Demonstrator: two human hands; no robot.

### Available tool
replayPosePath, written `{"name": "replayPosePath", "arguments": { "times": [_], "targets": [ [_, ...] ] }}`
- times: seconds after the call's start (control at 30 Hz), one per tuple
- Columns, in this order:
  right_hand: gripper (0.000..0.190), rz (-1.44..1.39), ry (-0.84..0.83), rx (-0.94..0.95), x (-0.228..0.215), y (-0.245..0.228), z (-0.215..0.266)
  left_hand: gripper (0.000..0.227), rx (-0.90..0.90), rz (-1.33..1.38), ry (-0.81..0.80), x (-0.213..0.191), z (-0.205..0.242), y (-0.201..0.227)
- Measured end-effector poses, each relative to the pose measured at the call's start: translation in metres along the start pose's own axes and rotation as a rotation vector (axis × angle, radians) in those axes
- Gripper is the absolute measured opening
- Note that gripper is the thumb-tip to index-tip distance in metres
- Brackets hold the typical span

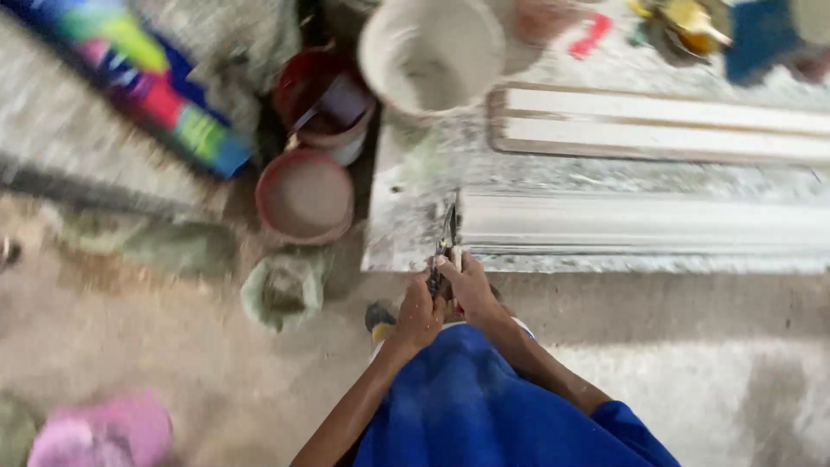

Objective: The person scrubs long white moldings with a small brush, repeatedly working along the grooves and edges. They then scrape the surface with a metal tool and briefly handle a colorful cloth.

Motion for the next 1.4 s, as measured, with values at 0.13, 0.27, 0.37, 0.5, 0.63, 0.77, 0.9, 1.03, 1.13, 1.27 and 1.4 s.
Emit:
{"name": "replayPosePath", "arguments": {
  "times": [0.13,0.27,0.37,0.5,0.63,0.77,0.9,1.03,1.13,1.27,1.4],
  "targets": [
    [0.049,-0.024,0.068,-0.038,-0.072,-0.012,-0.020,0.057,0.116,-0.088,-0.232,0.040,-0.028,0.021],
    [0.039,0.071,0.208,-0.108,-0.175,-0.041,-0.053,0.070,-0.151,0.004,-0.108,0.053,-0.060,0.009],
    [0.040,0.306,0.198,-0.246,-0.258,-0.079,-0.130,0.063,-0.174,0.105,0.104,0.038,-0.072,-0.037],
    [0.029,0.690,0.136,-0.296,-0.322,-0.193,-0.229,0.060,-0.446,0.128,0.311,0.022,-0.073,-0.128],
    [0.045,0.945,0.161,-0.346,-0.379,-0.230,-0.374,0.063,-0.749,0.092,0.523,0.016,-0.065,-0.052],
    [0.037,0.999,0.126,-0.351,-0.387,-0.272,-0.480,0.037,-0.532,0.165,0.574,0.045,-0.109,0.010],
    [0.054,0.984,0.144,-0.510,-0.382,-0.270,-0.539,0.084,-0.935,0.300,0.669,0.065,-0.138,0.075],
    [0.033,1.136,0.233,-0.722,-0.377,-0.249,-0.556,0.043,-0.678,0.694,0.695,0.054,-0.191,0.102],
    [0.039,1.020,0.385,-1.031,-0.370,-0.267,-0.503,0.052,-0.548,1.182,0.619,0.040,-0.248,0.080],
    [0.036,0.598,0.108,-0.754,-0.370,-0.291,-0.403,0.087,-0.401,1.575,0.670,0.018,-0.309,0.048],
    [0.047,0.566,0.053,-0.564,-0.401,-0.259,-0.351,0.054,-0.429,1.636,0.811,0.017,-0.323,0.009]
  ]
}}
Point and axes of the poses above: each hand's wrist, its own z-axis away from the middle knuckle, its own x-axis out of the palm, y = z × x, the point moved 8 cm from there along -z, towards the middle knuckle, and after that the axes turned 11 degrees about -x, right-handed, at the moved point
